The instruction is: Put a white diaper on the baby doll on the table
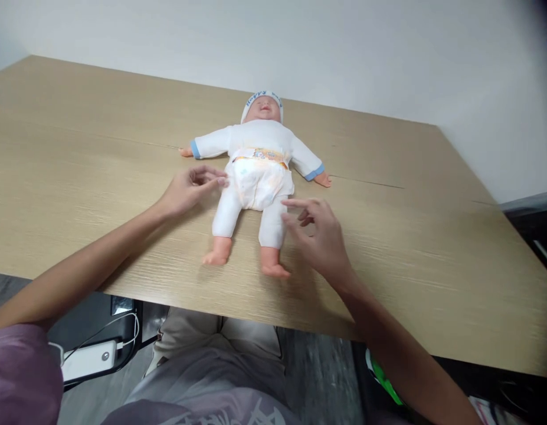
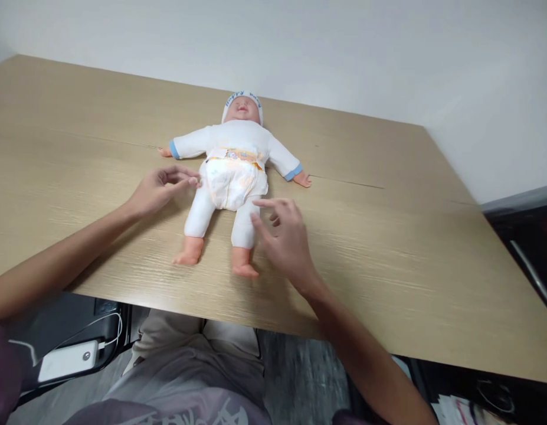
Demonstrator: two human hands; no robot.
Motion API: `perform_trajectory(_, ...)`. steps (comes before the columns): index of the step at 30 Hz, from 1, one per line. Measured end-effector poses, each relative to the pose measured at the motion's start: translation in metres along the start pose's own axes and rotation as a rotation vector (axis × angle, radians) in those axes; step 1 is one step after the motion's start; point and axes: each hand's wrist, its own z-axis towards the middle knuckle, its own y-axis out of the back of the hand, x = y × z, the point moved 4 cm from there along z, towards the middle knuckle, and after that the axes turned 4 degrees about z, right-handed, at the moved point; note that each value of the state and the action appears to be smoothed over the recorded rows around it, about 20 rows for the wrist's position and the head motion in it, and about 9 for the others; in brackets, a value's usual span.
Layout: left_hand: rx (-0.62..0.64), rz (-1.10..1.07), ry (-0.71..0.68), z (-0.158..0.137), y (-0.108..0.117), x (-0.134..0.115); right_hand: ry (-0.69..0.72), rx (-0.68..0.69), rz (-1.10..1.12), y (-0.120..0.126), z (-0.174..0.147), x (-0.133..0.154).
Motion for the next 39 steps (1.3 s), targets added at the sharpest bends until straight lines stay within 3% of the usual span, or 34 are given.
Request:
perform_trajectory(2,-0.094,0.23,-0.135,0.017,0.023,0.002,0.006,-0.064,-0.072,0.018,0.011,-0.014)
perform_trajectory(5,-0.192,0.545,-0.255,0.06,0.044,0.014,0.055,-0.158,-0.281,0.03,0.054,-0.049)
perform_trajectory(8,-0.191,0.708,-0.198,0.111,0.046,0.033,0.065,-0.092,-0.428,0.015,0.111,-0.092)
perform_trajectory(11,-0.175,0.746,-0.113,0.147,0.035,0.043,0.032,0.01,-0.427,-0.015,0.154,-0.118)
perform_trajectory(14,-0.21,0.731,-0.039,0.155,0.023,0.038,-0.028,0.02,-0.418,-0.035,0.173,-0.121)
perform_trajectory(17,-0.241,0.706,0.033,0.135,0.014,0.019,-0.076,-0.035,-0.386,-0.032,0.17,-0.109)
perform_trajectory(20,-0.275,0.655,0.007,0.078,0.009,-0.015,-0.062,-0.028,-0.305,-0.007,0.151,-0.085)
perform_trajectory(22,-0.284,0.632,-0.032,0.016,0.004,-0.041,-0.037,0.02,-0.22,0.016,0.127,-0.061)
perform_trajectory(26,-0.174,0.582,-0.03,-0.149,-0.024,-0.071,0.005,0.155,-0.067,0.062,0.044,0.005)
perform_trajectory(29,0.022,0.468,0.158,-0.279,-0.055,-0.053,0.077,0.238,-0.001,0.082,-0.047,0.056)
perform_trajectory(32,0.182,0.416,0.308,-0.38,-0.076,-0.02,0.113,0.397,-0.079,0.072,-0.144,0.087)
perform_trajectory(34,0.217,0.458,0.394,-0.423,-0.078,-0.003,0.122,0.455,-0.124,0.051,-0.196,0.093)
perform_trajectory(36,0.241,0.511,0.437,-0.445,-0.075,0.005,0.13,0.462,-0.159,0.023,-0.228,0.088)
perform_trajectory(39,0.293,0.587,0.43,-0.45,-0.071,0.007,0.094,0.489,-0.181,-0.019,-0.24,0.065)
